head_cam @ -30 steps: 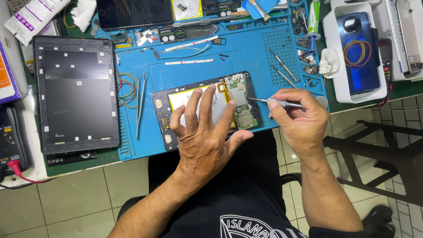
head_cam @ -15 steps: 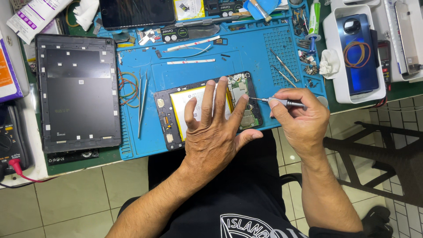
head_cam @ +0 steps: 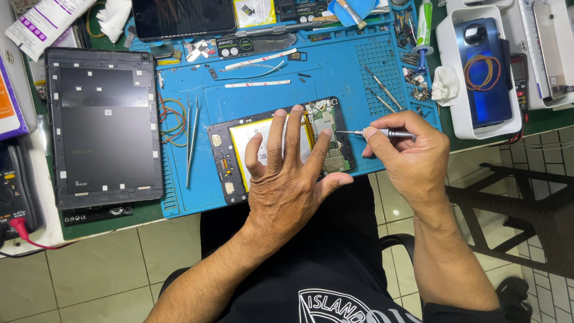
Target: The person installs a new battery into a disassembled tablet, aligns it within the chassis, and secures it by tightening screws with a screwdriver. The person also briefly lifts and repositions the tablet during the process.
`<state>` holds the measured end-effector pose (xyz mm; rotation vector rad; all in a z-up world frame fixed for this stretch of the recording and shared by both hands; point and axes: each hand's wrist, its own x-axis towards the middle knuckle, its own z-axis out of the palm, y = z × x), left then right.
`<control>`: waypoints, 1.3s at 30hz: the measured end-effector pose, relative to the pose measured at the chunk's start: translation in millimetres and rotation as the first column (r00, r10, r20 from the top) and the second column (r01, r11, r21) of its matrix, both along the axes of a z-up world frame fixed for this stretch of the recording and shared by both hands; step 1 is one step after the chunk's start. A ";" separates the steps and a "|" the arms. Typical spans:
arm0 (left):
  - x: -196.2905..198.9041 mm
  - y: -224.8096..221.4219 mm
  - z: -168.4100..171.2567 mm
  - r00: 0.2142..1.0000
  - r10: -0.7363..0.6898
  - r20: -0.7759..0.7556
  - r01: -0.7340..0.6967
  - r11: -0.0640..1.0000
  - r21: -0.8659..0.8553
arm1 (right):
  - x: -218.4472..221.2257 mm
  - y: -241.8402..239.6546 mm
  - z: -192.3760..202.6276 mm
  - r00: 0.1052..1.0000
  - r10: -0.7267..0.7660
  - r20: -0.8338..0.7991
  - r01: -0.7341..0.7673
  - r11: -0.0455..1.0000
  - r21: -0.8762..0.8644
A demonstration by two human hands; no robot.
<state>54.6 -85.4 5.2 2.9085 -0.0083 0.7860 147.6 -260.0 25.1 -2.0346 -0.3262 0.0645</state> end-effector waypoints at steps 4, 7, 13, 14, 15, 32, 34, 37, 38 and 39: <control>-0.9 0.2 -0.1 1.000 0.016 0.016 -0.016 1.000 0.014 | 0.1 0.0 5.9 0.999 0.043 0.002 -0.043 0.999 -0.004; -1.9 0.1 -0.7 0.999 0.027 0.019 -0.027 1.000 0.008 | 3.0 -1.2 9.4 0.994 0.086 0.072 -0.081 0.995 -0.064; -7.4 2.5 -1.8 0.999 0.036 0.028 -0.035 0.999 -0.021 | 14.5 0.7 24.4 0.901 0.331 0.279 -0.243 0.920 -0.308; -8.7 3.1 -1.7 0.999 0.036 0.026 -0.036 0.999 -0.020 | 18.1 3.0 28.6 0.846 0.424 0.324 -0.316 0.888 -0.335; -9.8 3.6 -1.7 0.999 0.035 0.025 -0.034 0.999 -0.019 | 21.7 4.9 33.0 0.779 0.510 0.365 -0.383 0.848 -0.365; -18.0 20.6 -1.2 0.997 0.074 0.039 -0.075 0.997 0.020 | 45.4 11.3 51.2 0.759 0.616 0.211 -0.437 0.722 -0.537; -17.6 20.4 -1.9 0.997 0.069 0.034 -0.070 0.997 0.025 | 45.3 8.8 48.3 0.803 0.570 0.177 -0.412 0.745 -0.525; -17.1 20.0 -2.0 0.997 0.064 0.042 -0.065 0.998 0.020 | 45.4 7.4 44.7 0.846 0.512 0.148 -0.401 0.796 -0.454; -17.3 20.2 -1.2 0.997 0.068 0.040 -0.070 0.997 0.030 | 45.3 6.9 44.3 0.857 0.496 0.136 -0.393 0.802 -0.451; -17.4 20.6 -0.3 0.996 0.075 0.038 -0.077 0.996 0.040 | 45.6 7.0 43.8 0.867 0.483 0.124 -0.386 0.807 -0.448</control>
